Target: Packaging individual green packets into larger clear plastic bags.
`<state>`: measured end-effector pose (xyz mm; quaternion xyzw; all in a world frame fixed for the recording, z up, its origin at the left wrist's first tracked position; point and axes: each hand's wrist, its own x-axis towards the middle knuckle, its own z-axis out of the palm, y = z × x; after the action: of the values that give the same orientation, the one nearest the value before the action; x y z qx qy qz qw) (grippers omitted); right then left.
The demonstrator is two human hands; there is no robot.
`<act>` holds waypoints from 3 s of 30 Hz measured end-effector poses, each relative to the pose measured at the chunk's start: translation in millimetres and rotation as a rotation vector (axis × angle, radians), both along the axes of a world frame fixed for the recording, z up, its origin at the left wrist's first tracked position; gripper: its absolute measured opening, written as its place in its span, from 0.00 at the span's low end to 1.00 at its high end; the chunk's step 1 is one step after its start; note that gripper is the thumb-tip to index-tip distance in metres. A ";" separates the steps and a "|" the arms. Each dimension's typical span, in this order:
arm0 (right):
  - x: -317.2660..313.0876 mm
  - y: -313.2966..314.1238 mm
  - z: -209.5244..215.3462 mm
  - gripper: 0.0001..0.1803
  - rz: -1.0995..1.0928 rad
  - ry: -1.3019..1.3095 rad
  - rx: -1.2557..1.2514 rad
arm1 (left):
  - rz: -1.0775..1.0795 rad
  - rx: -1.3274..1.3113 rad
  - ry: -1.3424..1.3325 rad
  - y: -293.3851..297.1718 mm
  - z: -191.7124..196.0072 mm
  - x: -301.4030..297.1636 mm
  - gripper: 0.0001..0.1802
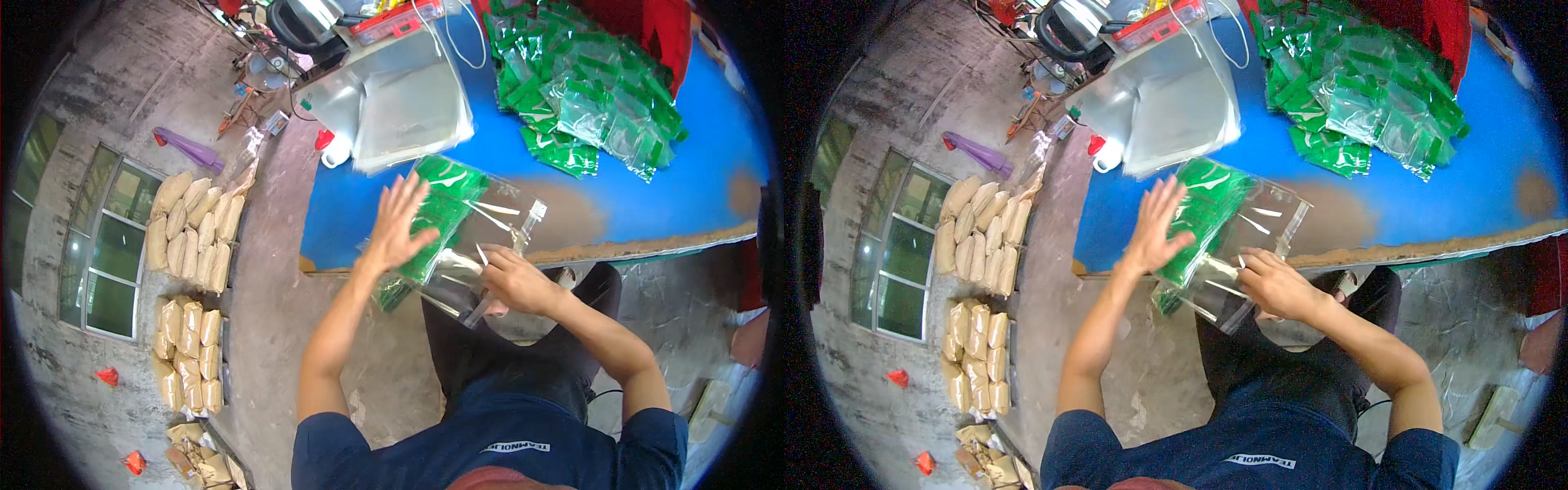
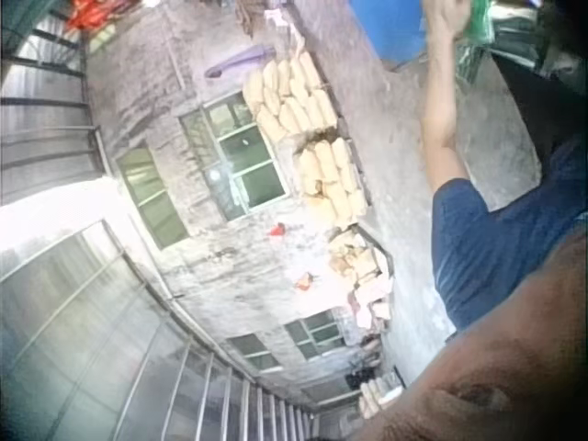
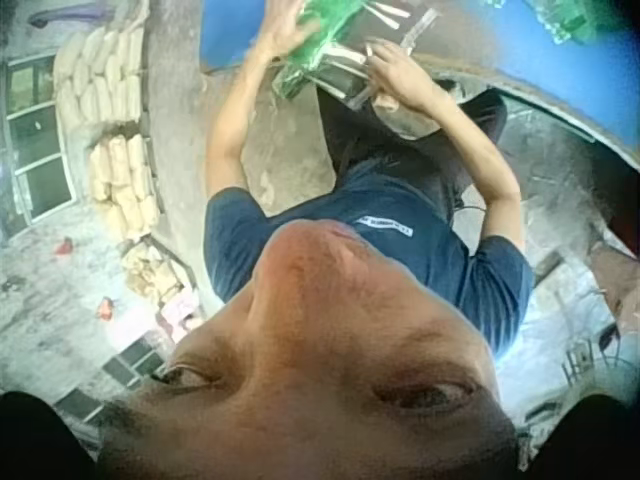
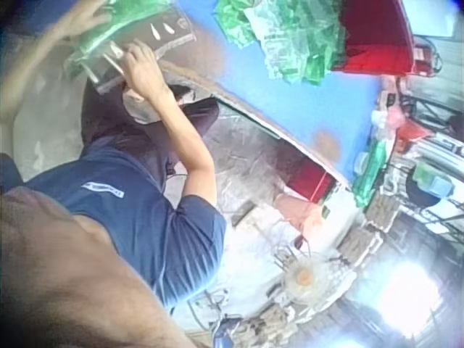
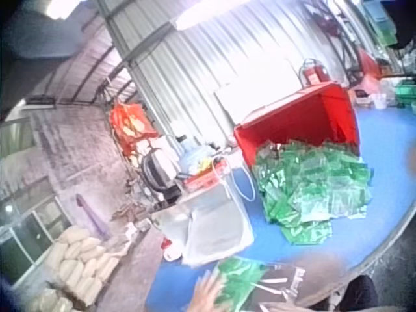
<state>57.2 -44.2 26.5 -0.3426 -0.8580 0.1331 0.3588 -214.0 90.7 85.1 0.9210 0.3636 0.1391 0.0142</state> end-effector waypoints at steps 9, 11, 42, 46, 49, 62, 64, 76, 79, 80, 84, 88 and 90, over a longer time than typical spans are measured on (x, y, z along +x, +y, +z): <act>114.8 24.0 23.3 0.18 -0.152 0.028 0.020 | -0.076 -0.159 0.262 18.2 12.9 19.4 0.48; 135.0 43.2 33.4 0.23 -0.215 -0.008 0.106 | -0.002 -0.107 0.256 9.9 22.4 20.5 0.51; 172.1 186.2 6.5 0.63 -0.821 -0.405 -0.347 | 0.019 -0.086 0.401 -27.7 -13.4 -36.9 0.36; 177.7 196.1 -4.4 0.61 -0.821 -0.428 -0.381 | 0.063 -0.091 0.324 -2.9 -12.2 -63.6 0.31; 191.8 206.4 -0.6 0.50 -0.893 -0.319 -0.182 | 0.212 0.072 0.249 -4.8 3.1 -48.3 0.24; 82.0 13.0 1.1 0.40 -0.093 -0.516 -0.034 | 0.588 -1.514 -1.789 -172.9 -76.5 128.4 0.29; 61.3 -1.0 3.8 0.32 0.171 -0.394 -0.031 | 0.539 -1.423 -1.730 -167.5 -108.0 123.5 0.24; 33.8 109.5 -5.3 0.12 -0.305 -0.292 0.243 | 0.455 -1.361 -1.871 -179.6 -83.9 96.0 0.17; 16.1 77.1 7.5 0.08 -0.422 0.260 0.241 | 0.373 -1.353 -1.893 -181.6 -77.5 86.2 0.18; 8.2 63.5 10.0 0.06 -0.466 0.527 -0.027 | 0.312 -1.354 -1.872 -180.4 -78.3 82.1 0.18; 0.1 14.3 22.2 0.10 -0.265 1.122 -0.775 | 0.212 -1.498 -1.942 -167.0 -89.7 82.5 0.19; 4.8 -6.7 17.9 0.15 -0.241 0.833 -1.048 | 0.231 -1.527 -1.966 -158.8 -90.4 95.4 0.20; 16.0 4.6 19.5 0.18 -0.282 0.655 -1.057 | 0.446 -1.289 -1.907 -163.3 -77.4 98.6 0.21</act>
<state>73.2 -39.6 45.9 -0.5247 -0.4691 0.5877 0.3991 -115.4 -72.6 7.7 0.1823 0.3623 0.5628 0.7203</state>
